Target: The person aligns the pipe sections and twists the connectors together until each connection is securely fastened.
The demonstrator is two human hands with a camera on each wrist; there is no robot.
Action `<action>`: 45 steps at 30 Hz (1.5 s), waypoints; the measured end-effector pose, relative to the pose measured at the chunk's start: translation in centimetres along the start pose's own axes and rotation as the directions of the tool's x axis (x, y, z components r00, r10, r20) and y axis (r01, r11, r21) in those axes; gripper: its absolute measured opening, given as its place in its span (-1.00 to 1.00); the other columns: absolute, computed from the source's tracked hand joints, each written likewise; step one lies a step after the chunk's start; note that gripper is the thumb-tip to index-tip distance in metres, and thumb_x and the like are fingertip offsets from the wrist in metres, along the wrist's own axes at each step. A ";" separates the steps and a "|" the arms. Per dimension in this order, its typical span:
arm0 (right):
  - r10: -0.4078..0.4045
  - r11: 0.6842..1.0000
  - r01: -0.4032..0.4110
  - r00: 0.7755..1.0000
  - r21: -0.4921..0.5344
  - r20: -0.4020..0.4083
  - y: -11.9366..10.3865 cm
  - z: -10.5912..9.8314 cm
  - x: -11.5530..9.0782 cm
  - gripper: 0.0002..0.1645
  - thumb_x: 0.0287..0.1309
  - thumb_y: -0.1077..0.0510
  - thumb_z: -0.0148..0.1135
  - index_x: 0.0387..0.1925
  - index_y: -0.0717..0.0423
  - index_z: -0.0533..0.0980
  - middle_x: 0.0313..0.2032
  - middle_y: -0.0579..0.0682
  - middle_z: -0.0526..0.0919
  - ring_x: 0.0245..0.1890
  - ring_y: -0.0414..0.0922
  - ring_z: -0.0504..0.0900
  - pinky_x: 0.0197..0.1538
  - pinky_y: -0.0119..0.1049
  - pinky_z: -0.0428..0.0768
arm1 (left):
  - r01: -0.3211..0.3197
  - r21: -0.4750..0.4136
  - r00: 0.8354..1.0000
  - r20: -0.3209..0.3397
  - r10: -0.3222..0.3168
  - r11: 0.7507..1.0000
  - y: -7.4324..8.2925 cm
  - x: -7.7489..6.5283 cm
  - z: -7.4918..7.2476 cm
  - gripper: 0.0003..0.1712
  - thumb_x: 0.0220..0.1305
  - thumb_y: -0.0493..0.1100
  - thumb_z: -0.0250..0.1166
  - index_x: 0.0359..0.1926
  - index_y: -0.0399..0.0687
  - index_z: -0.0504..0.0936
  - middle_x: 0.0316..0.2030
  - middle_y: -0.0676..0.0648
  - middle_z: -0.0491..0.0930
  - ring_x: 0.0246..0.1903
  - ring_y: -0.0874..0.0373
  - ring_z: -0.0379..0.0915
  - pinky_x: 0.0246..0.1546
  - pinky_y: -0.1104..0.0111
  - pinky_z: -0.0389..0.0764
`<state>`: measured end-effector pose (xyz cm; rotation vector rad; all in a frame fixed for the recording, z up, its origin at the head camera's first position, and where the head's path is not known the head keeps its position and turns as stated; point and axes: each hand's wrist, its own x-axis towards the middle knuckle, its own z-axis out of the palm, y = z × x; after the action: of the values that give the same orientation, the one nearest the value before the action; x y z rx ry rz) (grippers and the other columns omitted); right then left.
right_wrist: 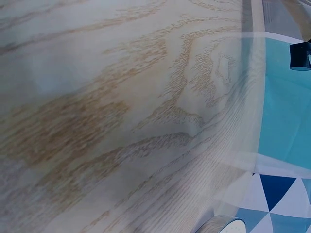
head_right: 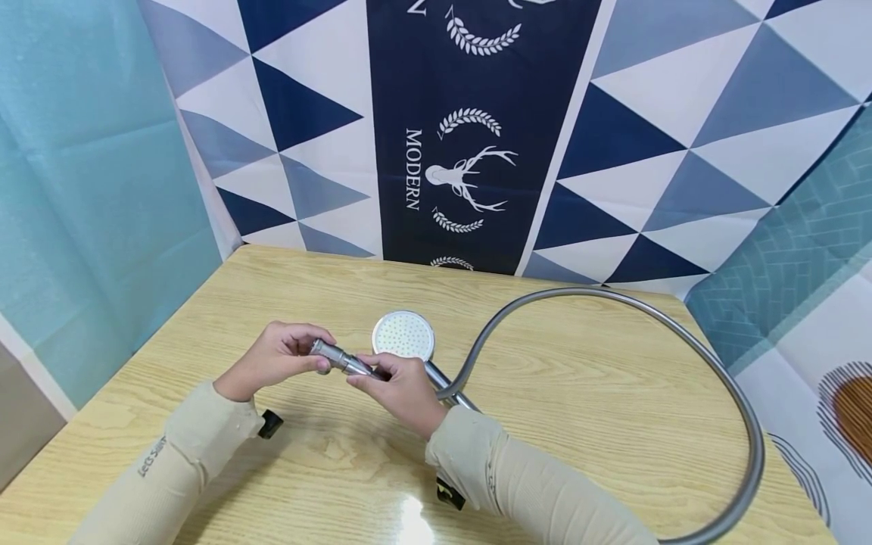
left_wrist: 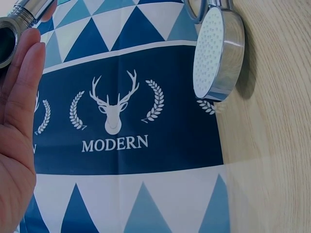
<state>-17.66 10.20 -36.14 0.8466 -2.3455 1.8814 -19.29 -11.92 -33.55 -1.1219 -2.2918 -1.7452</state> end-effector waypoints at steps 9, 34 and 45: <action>0.012 1.000 -0.012 1.000 -0.004 0.003 0.0 -0.1 -0.1 -0.70 0.10 0.34 0.34 -0.13 0.46 0.58 -0.33 0.21 0.69 -0.44 -0.33 0.54 -0.42 -0.47 0.52 | -0.006 -0.007 1.000 0.008 0.006 1.000 -0.1 0.0 0.1 -0.58 0.16 -0.09 0.36 -0.23 -0.47 0.60 -0.48 -0.22 0.65 -0.52 0.28 0.53 -0.55 0.44 0.50; 0.088 0.996 -0.088 0.995 0.015 0.037 0.0 -0.3 -0.2 -0.74 0.14 0.31 0.32 -0.16 0.43 0.60 -0.37 0.15 0.67 -0.46 -0.30 0.48 -0.43 -0.47 0.45 | -0.009 -0.033 1.000 0.022 0.009 0.999 -0.3 0.0 0.2 -0.70 0.19 -0.20 0.36 -0.25 -0.44 0.59 -0.49 -0.18 0.65 -0.52 0.31 0.52 -0.52 0.44 0.53; 0.048 0.999 -0.049 0.998 0.007 0.052 0.2 -0.3 -0.1 -0.79 0.18 0.31 0.27 -0.21 0.43 0.61 -0.46 0.08 0.63 -0.51 -0.30 0.43 -0.47 -0.47 0.41 | -0.008 -0.068 0.999 0.037 0.011 0.998 -0.5 0.1 0.2 -0.73 0.19 -0.28 0.35 -0.23 -0.48 0.55 -0.48 -0.18 0.65 -0.49 0.30 0.53 -0.47 0.42 0.57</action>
<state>-17.74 10.53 -36.27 0.8569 -2.4112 1.9109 -19.60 -11.78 -33.97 -1.1847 -2.2603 -1.8272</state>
